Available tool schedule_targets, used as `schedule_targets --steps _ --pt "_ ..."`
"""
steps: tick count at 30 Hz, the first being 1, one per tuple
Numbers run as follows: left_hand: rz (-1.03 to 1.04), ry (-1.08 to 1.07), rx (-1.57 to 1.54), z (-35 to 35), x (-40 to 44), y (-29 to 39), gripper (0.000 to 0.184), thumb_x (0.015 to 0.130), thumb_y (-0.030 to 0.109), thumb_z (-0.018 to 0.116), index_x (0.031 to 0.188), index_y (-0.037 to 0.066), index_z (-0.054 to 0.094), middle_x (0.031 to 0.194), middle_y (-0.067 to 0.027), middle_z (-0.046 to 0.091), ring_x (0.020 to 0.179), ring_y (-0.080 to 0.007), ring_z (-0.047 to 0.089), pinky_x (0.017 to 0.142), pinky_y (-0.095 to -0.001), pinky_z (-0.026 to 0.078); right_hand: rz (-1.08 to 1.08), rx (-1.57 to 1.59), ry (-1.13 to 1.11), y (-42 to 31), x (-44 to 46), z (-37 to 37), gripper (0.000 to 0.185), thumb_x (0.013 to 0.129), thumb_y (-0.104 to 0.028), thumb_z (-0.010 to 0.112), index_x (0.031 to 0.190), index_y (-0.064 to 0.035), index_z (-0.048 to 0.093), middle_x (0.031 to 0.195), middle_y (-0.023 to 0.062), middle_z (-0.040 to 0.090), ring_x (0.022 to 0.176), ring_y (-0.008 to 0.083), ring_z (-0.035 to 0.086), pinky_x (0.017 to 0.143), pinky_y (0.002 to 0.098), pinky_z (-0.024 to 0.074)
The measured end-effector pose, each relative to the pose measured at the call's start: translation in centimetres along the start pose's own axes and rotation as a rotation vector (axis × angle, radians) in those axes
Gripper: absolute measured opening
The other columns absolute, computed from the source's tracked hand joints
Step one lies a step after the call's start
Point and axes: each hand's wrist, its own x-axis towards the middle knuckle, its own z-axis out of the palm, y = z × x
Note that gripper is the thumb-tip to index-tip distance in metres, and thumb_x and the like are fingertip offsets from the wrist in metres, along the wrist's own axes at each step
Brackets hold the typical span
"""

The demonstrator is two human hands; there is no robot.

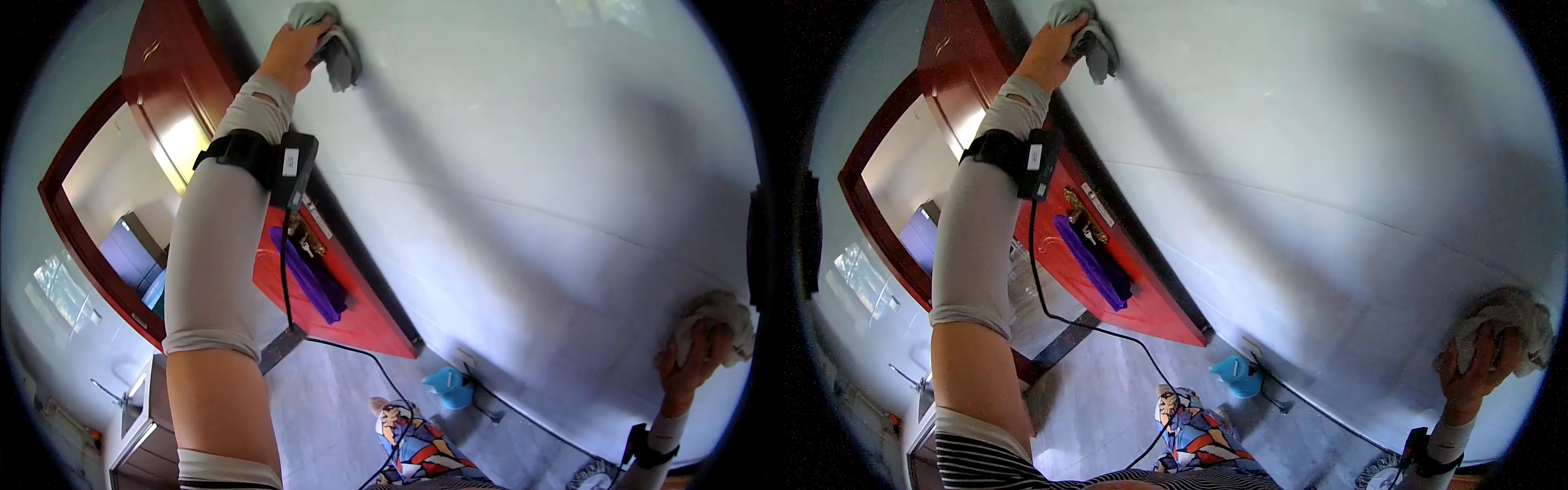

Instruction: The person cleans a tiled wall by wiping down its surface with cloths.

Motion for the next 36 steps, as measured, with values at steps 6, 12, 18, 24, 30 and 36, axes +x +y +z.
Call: schedule_targets --steps 6,12,18,24,30,36 --pt "0.961 0.098 0.889 6.3 -8.4 -2.7 0.059 0.067 0.007 0.076 0.122 0.008 0.053 0.112 -0.0178 0.049 0.108 -0.0326 0.052 0.093 -0.0374 0.046 0.001 0.002 0.014 -0.2 0.2 -0.1 0.044 0.09 -0.025 0.057 0.125 0.0005 0.051 0.134 0.0228 0.04 0.126 0.0411 0.036 0.104 0.05 0.0296" --pt "0.856 -0.231 0.785 6.1 -14.7 -8.6 0.072 0.063 -0.009 0.064 0.13 0.006 0.041 0.124 -0.0243 0.035 0.117 -0.0414 0.04 0.097 -0.0403 0.041 0.004 -0.006 0.012 -0.2 0.5 -0.2 0.044 0.09 -0.025 0.057 0.125 0.0006 0.051 0.133 0.022 0.04 0.125 0.0404 0.037 0.104 0.0495 0.0303" --pt "0.166 0.049 0.266 1.8 -8.4 -10.8 0.04 0.081 0.011 0.067 0.115 0.0 0.049 0.102 -0.0129 0.056 0.089 -0.0201 0.055 0.075 -0.0301 0.048 -0.001 -0.004 -0.009 -0.3 0.1 0.2 0.045 0.087 -0.026 0.058 0.125 -0.0027 0.051 0.133 0.0208 0.04 0.122 0.0401 0.039 0.102 0.0497 0.0312" --pt "0.119 0.144 0.063 4.3 -4.6 -0.8 0.036 0.085 0.018 0.067 0.112 -0.001 0.052 0.103 -0.0114 0.06 0.093 -0.0197 0.06 0.076 -0.0314 0.052 0.06 0.019 -0.018 -0.6 -0.2 0.3 0.046 0.087 -0.027 0.059 0.125 -0.0032 0.051 0.133 0.0215 0.04 0.122 0.0405 0.039 0.101 0.0498 0.032" --pt "0.925 -0.072 0.799 9.4 -7.1 2.0 0.066 0.067 0.0 0.068 0.128 0.007 0.046 0.119 -0.0221 0.043 0.097 -0.0318 0.057 0.082 -0.0332 0.051 0.045 0.016 0.006 -0.7 -0.2 0.3 0.046 0.087 -0.028 0.058 0.125 -0.0031 0.052 0.134 0.0222 0.04 0.122 0.0401 0.039 0.1 0.0488 0.0334" --pt "1.177 -0.409 0.863 12.8 -17.2 -3.3 0.081 0.055 -0.009 0.069 0.13 0.012 0.046 0.122 -0.0224 0.043 0.111 -0.04 0.047 0.092 -0.0388 0.046 0.033 0.0 -0.021 -0.6 0.2 0.4 0.047 0.085 -0.028 0.06 0.125 -0.0036 0.052 0.134 0.022 0.04 0.122 0.0401 0.038 0.099 0.0496 0.0336"
